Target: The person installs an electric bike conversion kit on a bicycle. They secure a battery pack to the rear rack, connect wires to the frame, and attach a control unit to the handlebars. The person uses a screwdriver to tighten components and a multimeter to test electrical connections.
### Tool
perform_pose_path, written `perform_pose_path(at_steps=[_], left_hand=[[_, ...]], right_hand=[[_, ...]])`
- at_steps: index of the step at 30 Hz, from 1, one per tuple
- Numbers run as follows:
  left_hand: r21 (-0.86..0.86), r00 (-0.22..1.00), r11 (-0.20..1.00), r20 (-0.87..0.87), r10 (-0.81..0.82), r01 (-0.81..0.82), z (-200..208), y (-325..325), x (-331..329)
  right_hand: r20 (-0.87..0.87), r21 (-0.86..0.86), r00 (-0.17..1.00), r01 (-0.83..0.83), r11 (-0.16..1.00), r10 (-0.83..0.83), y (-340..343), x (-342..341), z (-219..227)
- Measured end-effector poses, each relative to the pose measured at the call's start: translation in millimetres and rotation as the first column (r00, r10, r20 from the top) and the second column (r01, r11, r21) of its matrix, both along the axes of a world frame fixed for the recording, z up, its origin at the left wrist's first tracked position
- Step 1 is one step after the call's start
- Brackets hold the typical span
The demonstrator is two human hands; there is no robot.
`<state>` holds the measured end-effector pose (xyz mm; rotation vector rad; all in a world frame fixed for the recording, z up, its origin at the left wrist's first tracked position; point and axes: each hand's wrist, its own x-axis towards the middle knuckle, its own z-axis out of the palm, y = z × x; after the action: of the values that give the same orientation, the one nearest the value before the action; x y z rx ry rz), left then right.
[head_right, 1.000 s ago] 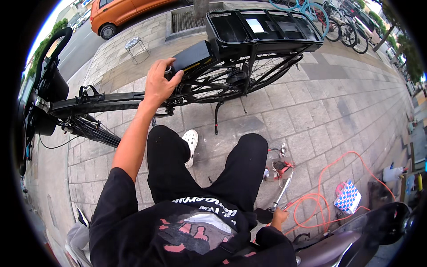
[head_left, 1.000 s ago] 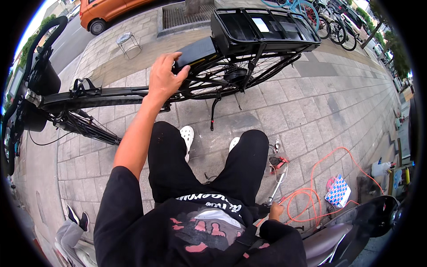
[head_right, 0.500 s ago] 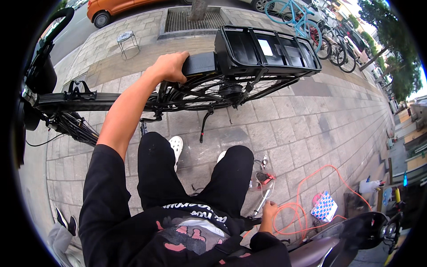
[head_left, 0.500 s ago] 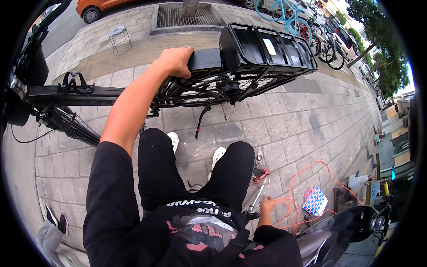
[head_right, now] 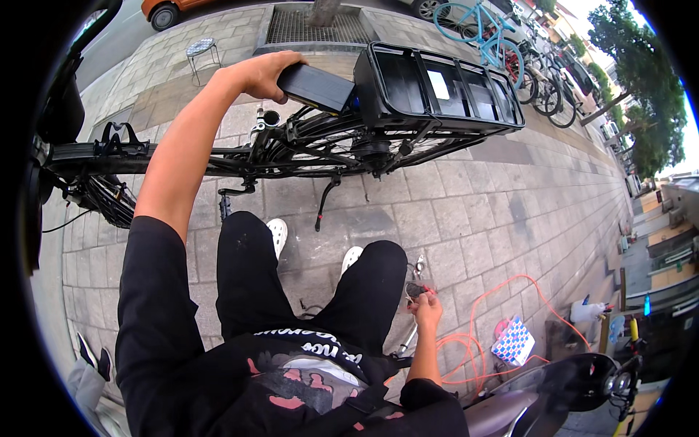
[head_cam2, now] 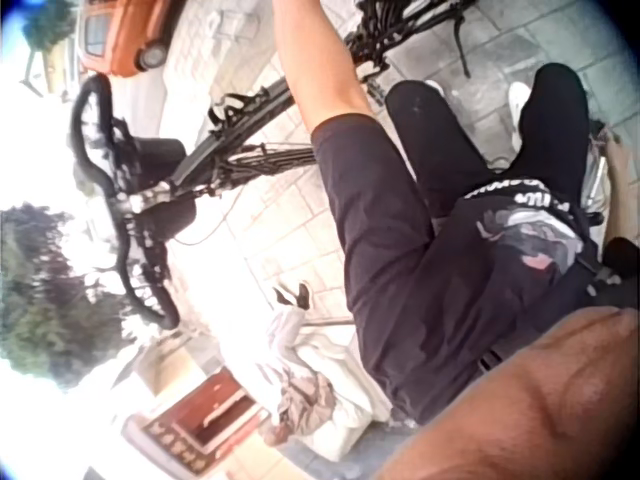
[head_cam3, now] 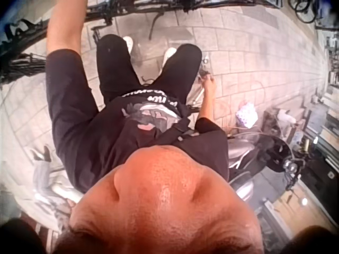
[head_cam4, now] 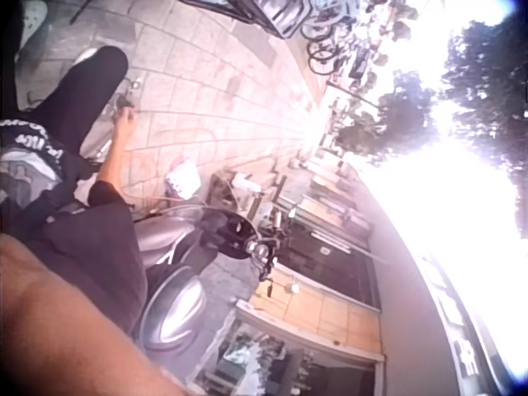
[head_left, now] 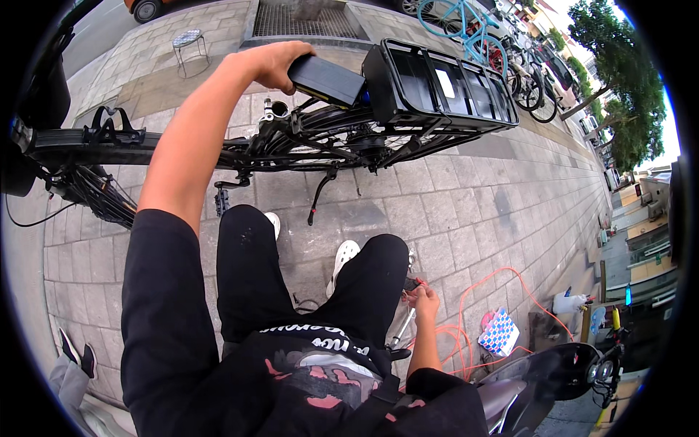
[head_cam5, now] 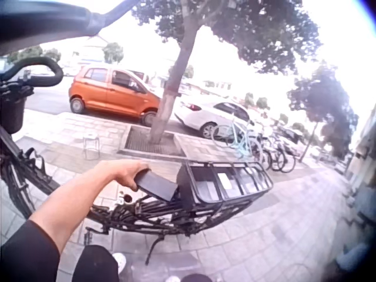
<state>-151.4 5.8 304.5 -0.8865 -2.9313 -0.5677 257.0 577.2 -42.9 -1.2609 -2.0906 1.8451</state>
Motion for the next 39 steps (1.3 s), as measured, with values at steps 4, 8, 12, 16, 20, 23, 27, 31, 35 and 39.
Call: perform_pose_path(at_steps=[4,8,12,16,20,23,27,31,35,39], left_hand=[[0.075,0.961,0.993,0.268,0.067,-0.09,-7,4,7],[0.166,0.956,0.981,0.288,0.048,-0.099,-23,-9,-6],[0.169,0.95,0.982,0.311,0.026,-0.082,-23,-4,-17],[0.128,0.953,0.991,0.304,0.003,-0.044,-29,-12,-38],[0.092,0.919,0.991,0.39,0.055,-0.098,-33,-14,-57],[0.098,0.87,0.988,0.489,0.061,-0.124,-19,-8,-52],[0.179,0.86,0.975,0.509,0.02,-0.129,-24,-9,-46],[0.239,0.841,0.962,0.541,-0.016,-0.135,-30,-16,-50],[0.248,0.863,0.964,0.503,-0.047,-0.092,-39,-20,-61],[0.246,0.905,0.969,0.414,-0.097,-0.009,-38,-16,-58]], right_hand=[[-0.073,-0.002,0.99,-0.119,0.993,0.119,-8,-24,32],[-0.034,0.005,0.983,-0.18,0.984,0.18,-29,-48,71],[-0.121,0.083,0.961,-0.239,0.967,0.248,-50,-70,101],[-0.052,0.246,0.905,-0.397,0.884,0.421,-78,-96,136],[-0.032,0.413,0.829,-0.497,0.763,0.558,-106,-121,169],[0.001,0.475,0.789,-0.541,0.694,0.615,-132,-140,189],[0.038,0.505,0.712,-0.619,0.602,0.701,-162,-157,181],[0.049,0.499,0.644,-0.678,0.54,0.763,-174,-167,169],[0.057,0.493,0.617,-0.701,0.515,0.785,-181,-173,170],[0.047,0.529,0.544,-0.725,0.441,0.838,-193,-190,196]])
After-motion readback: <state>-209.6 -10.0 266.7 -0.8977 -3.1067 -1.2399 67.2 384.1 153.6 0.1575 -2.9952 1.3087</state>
